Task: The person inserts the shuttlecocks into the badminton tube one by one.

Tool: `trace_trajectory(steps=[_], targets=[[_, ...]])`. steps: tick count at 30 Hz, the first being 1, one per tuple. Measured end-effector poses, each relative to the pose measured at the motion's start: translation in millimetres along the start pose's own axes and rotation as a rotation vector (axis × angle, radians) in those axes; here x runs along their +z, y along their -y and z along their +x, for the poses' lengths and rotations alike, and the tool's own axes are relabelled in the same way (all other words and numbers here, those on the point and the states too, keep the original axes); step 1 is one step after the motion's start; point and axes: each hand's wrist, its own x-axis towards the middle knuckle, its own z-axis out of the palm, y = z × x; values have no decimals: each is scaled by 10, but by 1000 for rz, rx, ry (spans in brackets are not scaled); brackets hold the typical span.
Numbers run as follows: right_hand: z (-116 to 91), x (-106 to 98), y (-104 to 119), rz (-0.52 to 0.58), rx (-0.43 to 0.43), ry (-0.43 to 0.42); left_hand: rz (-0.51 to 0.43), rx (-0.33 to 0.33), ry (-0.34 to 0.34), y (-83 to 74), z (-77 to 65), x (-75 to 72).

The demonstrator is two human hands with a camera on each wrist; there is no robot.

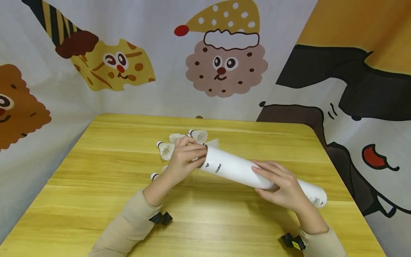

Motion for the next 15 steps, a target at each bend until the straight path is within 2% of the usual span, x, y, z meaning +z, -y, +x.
trace_trajectory(steps=[7, 15], targets=[[4, 8, -15, -9, -9, 5, 37, 38, -67, 20, -3, 11], [-4, 9, -13, -9, -13, 5, -19, 28, -61, 77, 11, -29]])
